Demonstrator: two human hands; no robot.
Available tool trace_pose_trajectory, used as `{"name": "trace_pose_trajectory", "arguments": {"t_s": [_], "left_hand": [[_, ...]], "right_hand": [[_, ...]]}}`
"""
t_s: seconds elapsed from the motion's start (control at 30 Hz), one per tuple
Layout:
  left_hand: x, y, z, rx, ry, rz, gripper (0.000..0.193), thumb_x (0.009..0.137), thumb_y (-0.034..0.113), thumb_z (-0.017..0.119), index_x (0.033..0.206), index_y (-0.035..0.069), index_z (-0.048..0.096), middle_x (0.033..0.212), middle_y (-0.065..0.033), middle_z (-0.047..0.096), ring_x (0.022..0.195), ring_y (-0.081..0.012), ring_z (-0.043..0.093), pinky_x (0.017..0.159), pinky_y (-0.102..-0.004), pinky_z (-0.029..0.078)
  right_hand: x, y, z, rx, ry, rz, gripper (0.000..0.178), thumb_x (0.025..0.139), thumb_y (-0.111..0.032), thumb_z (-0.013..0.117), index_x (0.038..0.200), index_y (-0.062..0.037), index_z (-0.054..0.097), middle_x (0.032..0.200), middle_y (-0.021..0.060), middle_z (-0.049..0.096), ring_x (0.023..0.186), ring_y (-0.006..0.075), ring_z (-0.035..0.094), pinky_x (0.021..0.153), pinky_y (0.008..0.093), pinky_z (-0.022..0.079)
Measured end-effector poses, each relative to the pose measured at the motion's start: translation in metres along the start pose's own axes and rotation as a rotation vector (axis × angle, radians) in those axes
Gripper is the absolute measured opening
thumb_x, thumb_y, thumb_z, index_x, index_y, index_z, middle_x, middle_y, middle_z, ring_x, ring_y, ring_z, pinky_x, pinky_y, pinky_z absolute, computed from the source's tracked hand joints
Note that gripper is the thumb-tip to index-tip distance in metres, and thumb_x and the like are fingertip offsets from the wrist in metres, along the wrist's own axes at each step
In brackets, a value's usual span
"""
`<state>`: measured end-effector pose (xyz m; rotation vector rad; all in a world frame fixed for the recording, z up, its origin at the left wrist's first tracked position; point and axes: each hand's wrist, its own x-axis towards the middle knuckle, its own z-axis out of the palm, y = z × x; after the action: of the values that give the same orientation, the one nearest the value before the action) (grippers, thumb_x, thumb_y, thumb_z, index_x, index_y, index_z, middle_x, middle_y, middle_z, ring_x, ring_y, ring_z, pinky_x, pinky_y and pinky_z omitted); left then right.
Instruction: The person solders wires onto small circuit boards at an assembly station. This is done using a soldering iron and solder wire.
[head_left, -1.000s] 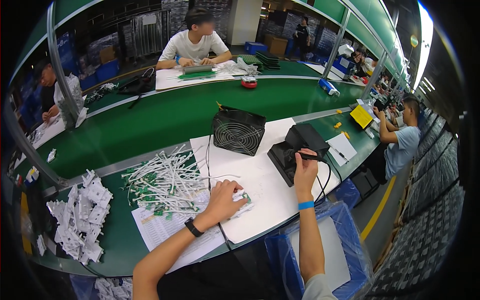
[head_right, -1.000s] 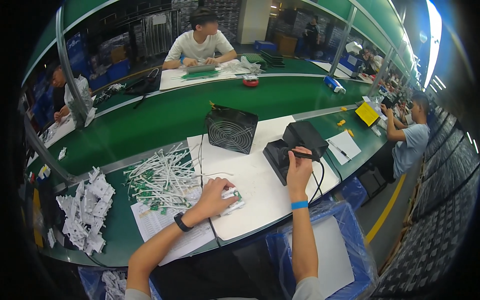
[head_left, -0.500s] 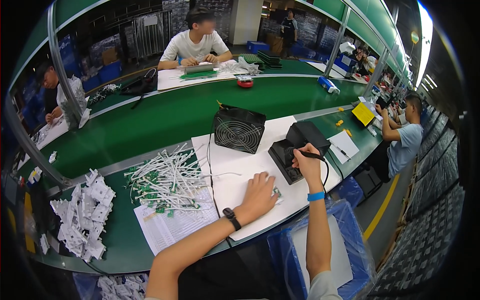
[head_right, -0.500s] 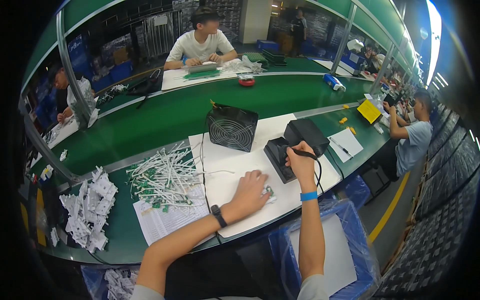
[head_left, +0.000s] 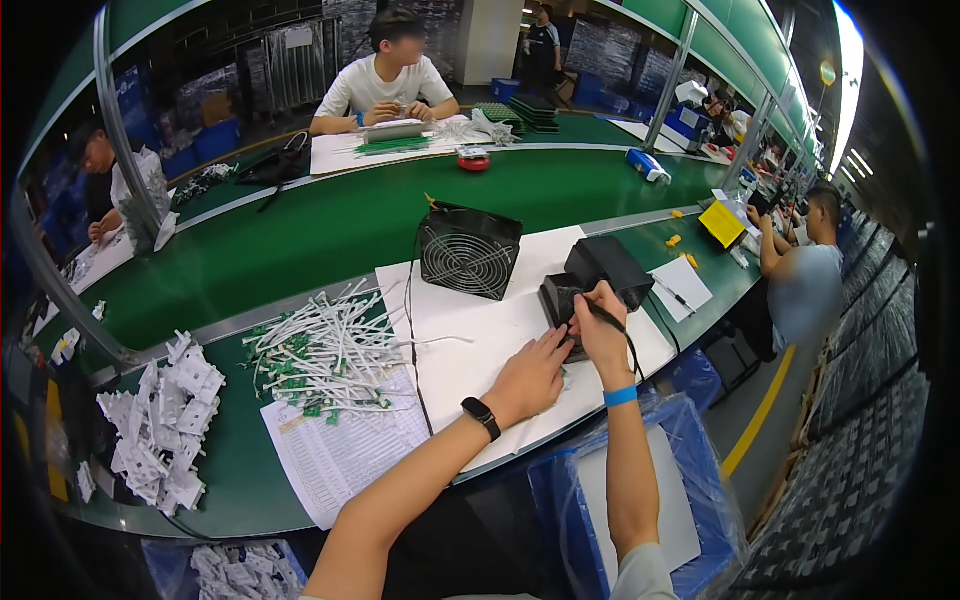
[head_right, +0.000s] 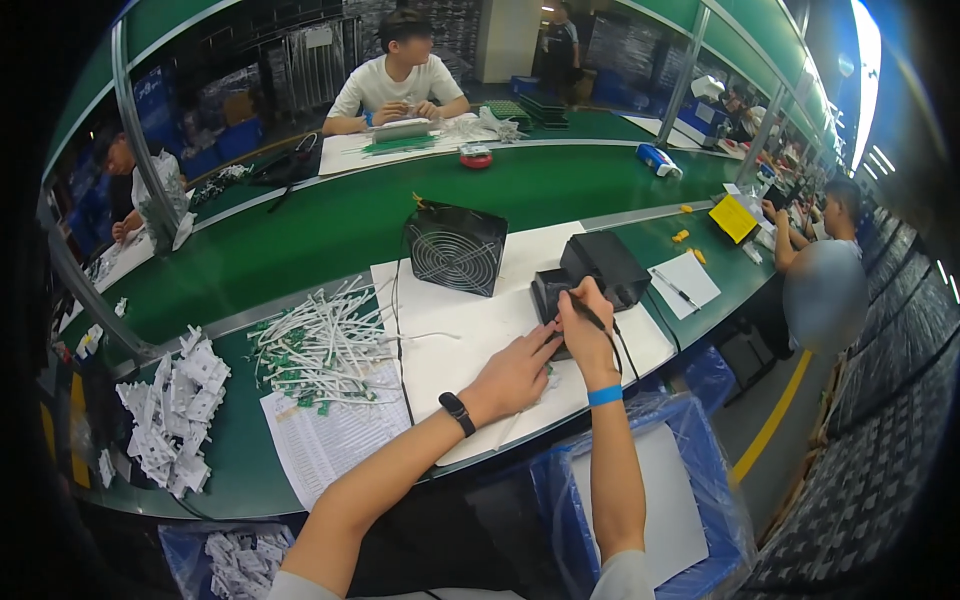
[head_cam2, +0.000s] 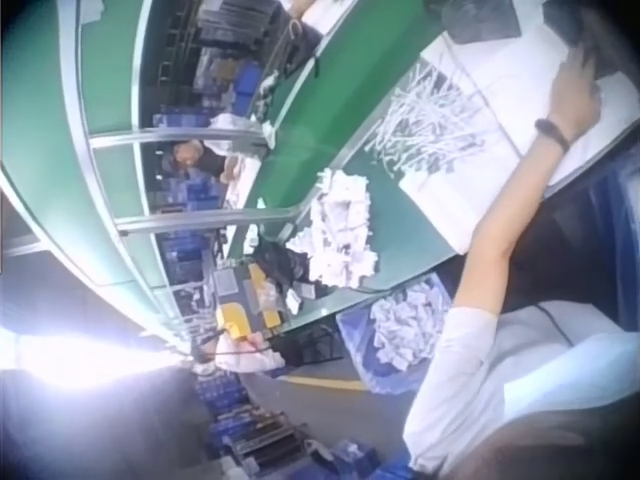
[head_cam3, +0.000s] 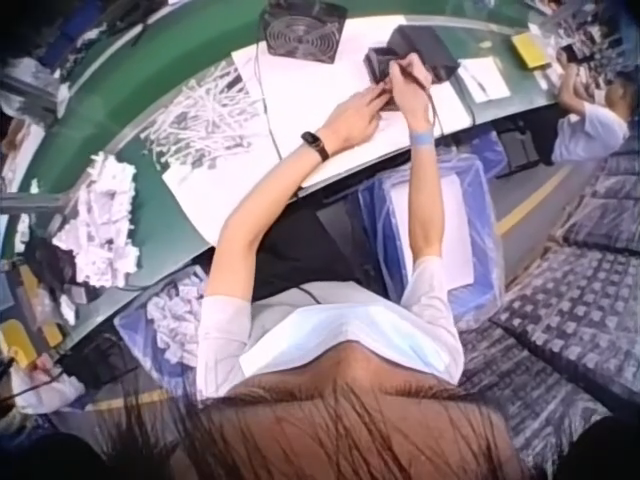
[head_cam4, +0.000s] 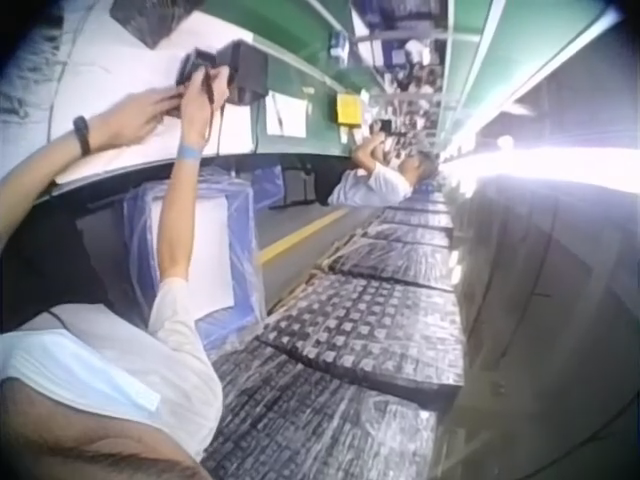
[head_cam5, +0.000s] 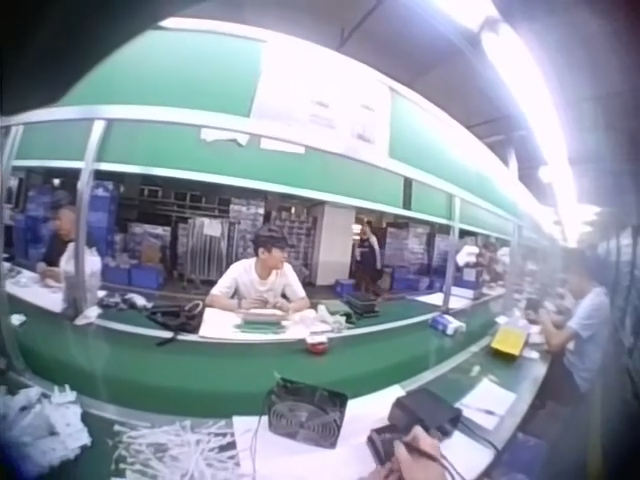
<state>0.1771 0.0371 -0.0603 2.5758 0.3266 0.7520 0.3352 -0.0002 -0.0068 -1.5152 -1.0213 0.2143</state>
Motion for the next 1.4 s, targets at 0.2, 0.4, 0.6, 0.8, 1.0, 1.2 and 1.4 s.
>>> {"name": "trace_pose_trajectory", "arguments": {"t_s": [0.2, 0.4, 0.6, 0.8, 1.0, 1.2, 1.4], "left_hand": [[0.003, 0.005, 0.008, 0.025, -0.006, 0.003, 0.054, 0.091, 0.01, 0.053, 0.143, -0.003, 0.047, 0.156, -0.0234, 0.038, 0.141, -0.0417, 0.041, 0.115, -0.0475, 0.037], [-0.009, -0.006, -0.015, -0.082, -0.006, -0.185, 0.056, 0.091, 0.015, 0.058, 0.143, -0.004, 0.048, 0.151, -0.0257, 0.045, 0.139, -0.0419, 0.043, 0.113, -0.0447, 0.04], [-0.047, 0.012, -0.056, -0.067, 0.028, -0.4, 0.04, 0.085, 0.011, 0.067, 0.122, -0.004, 0.062, 0.116, -0.0235, 0.064, 0.112, -0.0404, 0.059, 0.096, -0.0456, 0.049], [-0.076, -0.005, -0.081, -0.153, 0.039, -0.419, 0.039, 0.084, 0.011, 0.069, 0.121, -0.002, 0.067, 0.119, -0.0227, 0.066, 0.116, -0.0368, 0.06, 0.099, -0.0424, 0.049], [-0.096, 0.008, -0.1, -0.097, 0.156, -0.326, 0.041, 0.085, 0.013, 0.07, 0.123, 0.0, 0.064, 0.123, -0.0205, 0.063, 0.118, -0.035, 0.058, 0.1, -0.0417, 0.048], [-0.108, 0.011, -0.097, 0.034, 0.085, -0.212, 0.035, 0.085, 0.014, 0.071, 0.118, 0.005, 0.066, 0.122, -0.0154, 0.06, 0.111, -0.0344, 0.059, 0.094, -0.0417, 0.049], [-0.112, -0.001, -0.105, 0.066, -0.019, -0.145, 0.035, 0.084, 0.01, 0.071, 0.119, 0.008, 0.066, 0.13, -0.0161, 0.057, 0.115, -0.0358, 0.058, 0.096, -0.0422, 0.05]], "right_hand": [[-0.007, -0.048, -0.029, 0.004, 0.182, 0.08, 0.019, 0.093, -0.008, 0.06, 0.079, -0.0036, 0.048, 0.056, 0.0069, 0.056, 0.044, 0.0126, 0.054, 0.041, 0.0272, 0.04], [-0.048, -0.091, -0.056, 0.13, 0.17, 0.063, 0.013, 0.093, -0.005, 0.065, 0.101, 0.0007, 0.056, 0.068, 0.0098, 0.066, 0.056, 0.0141, 0.064, 0.052, 0.0256, 0.05], [-0.065, -0.097, -0.042, 0.234, 0.187, -0.027, 0.021, 0.09, 0.001, 0.07, 0.11, 0.0037, 0.063, 0.078, 0.0079, 0.067, 0.064, 0.0124, 0.064, 0.06, 0.0233, 0.05], [-0.07, -0.056, 0.009, 0.421, 0.167, -0.01, 0.012, 0.097, -0.005, 0.065, 0.095, -0.0045, 0.053, 0.072, 0.0004, 0.055, 0.056, 0.0065, 0.049, 0.054, 0.0208, 0.038], [-0.072, -0.003, 0.035, 0.468, 0.275, -0.056, 0.018, 0.1, -0.008, 0.061, 0.09, -0.0087, 0.046, 0.078, -0.002, 0.05, 0.066, 0.0033, 0.044, 0.055, 0.0189, 0.034], [-0.078, 0.011, 0.03, 0.367, 0.174, 0.002, 0.02, 0.098, -0.006, 0.061, 0.087, -0.0075, 0.044, 0.082, -0.0004, 0.05, 0.073, 0.0053, 0.041, 0.063, 0.022, 0.035], [-0.086, 0.019, 0.037, 0.292, 0.148, -0.138, 0.02, 0.098, -0.006, 0.055, 0.085, -0.0097, 0.04, 0.07, -0.0012, 0.044, 0.056, 0.0036, 0.037, 0.048, 0.0195, 0.029]]}}
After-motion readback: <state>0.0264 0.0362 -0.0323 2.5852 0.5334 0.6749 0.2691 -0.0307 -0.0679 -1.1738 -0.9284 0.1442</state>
